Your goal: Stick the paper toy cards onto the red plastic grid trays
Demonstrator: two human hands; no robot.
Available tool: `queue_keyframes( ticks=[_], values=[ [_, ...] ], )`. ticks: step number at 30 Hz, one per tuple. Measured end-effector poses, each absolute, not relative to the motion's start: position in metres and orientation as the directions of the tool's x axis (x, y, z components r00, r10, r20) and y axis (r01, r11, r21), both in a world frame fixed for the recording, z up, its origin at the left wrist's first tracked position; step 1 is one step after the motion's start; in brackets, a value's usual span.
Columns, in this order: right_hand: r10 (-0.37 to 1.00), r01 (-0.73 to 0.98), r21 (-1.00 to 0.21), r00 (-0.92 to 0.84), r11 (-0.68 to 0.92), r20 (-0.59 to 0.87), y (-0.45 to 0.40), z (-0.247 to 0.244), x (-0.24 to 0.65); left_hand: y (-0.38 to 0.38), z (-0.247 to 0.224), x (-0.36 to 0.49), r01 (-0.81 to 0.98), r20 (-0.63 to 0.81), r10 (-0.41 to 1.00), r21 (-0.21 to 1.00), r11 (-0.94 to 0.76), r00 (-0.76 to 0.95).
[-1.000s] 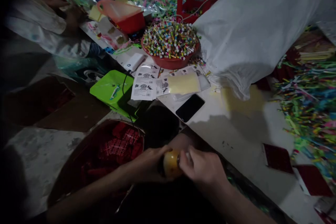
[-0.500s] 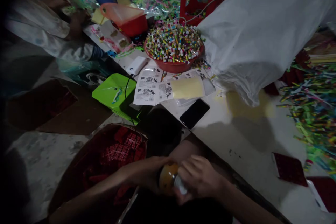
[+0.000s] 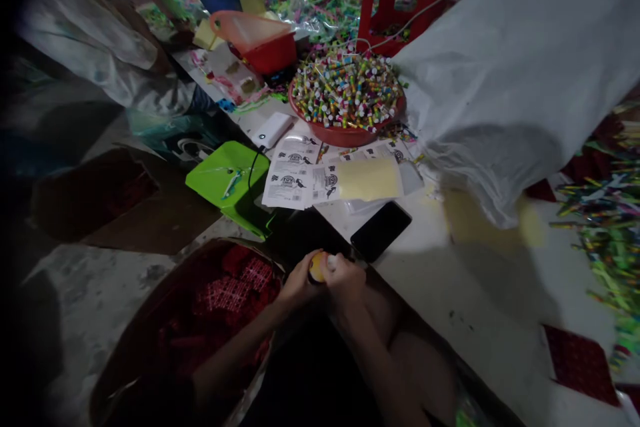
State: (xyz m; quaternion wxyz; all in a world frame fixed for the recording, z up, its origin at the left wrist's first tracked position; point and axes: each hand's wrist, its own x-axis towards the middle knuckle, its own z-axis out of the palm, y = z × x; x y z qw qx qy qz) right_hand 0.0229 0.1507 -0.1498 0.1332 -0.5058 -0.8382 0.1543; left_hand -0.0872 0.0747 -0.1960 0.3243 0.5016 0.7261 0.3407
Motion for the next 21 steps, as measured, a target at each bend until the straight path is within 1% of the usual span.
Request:
queue_keyframes(
  ticks=[3,5,7,9,11,13,16,19,21],
  values=[
    [0.787,0.72,-0.319,-0.585,0.616,0.198,0.144,-0.169,0.012,0.071,-0.185,-0.108,0.451,-0.127,0.981,0.874,0.181,-0.147],
    [0.754,0.702,-0.274,-0.616,0.657,0.23,0.144,-0.181,0.003,0.072,-0.187,-0.119,0.428,-0.121,0.983,0.888,0.17,-0.139],
    [0.744,0.685,-0.296,-0.637,0.666,0.2,0.147,-0.19,-0.007,0.075,-0.2,-0.126,0.442,-0.136,0.973,0.873,0.207,-0.188],
    [0.733,0.658,-0.346,-0.662,0.668,0.156,0.152,-0.195,-0.015,0.08,-0.219,-0.133,0.505,-0.168,0.94,0.808,0.303,-0.296],
    [0.712,0.627,-0.389,-0.691,0.675,0.123,0.155,-0.195,-0.019,0.087,-0.24,-0.14,0.56,-0.188,0.884,0.712,0.423,-0.428],
    [0.681,0.6,-0.413,-0.729,0.685,0.068,0.154,-0.194,-0.017,0.096,-0.259,-0.149,0.576,-0.208,0.825,0.627,0.524,-0.525],
    [0.62,0.569,-0.44,-0.784,0.694,-0.036,0.146,-0.191,-0.001,0.114,-0.284,-0.165,0.583,-0.28,0.769,0.519,0.625,-0.575],
    [0.553,0.511,-0.464,-0.831,0.724,-0.053,0.139,-0.192,0.023,0.133,-0.305,-0.183,0.594,-0.397,0.711,0.392,0.703,-0.58],
    [0.552,0.505,-0.466,-0.833,0.727,-0.041,0.138,-0.194,0.039,0.142,-0.314,-0.192,0.608,-0.477,0.67,0.305,0.733,-0.569]
  ],
)
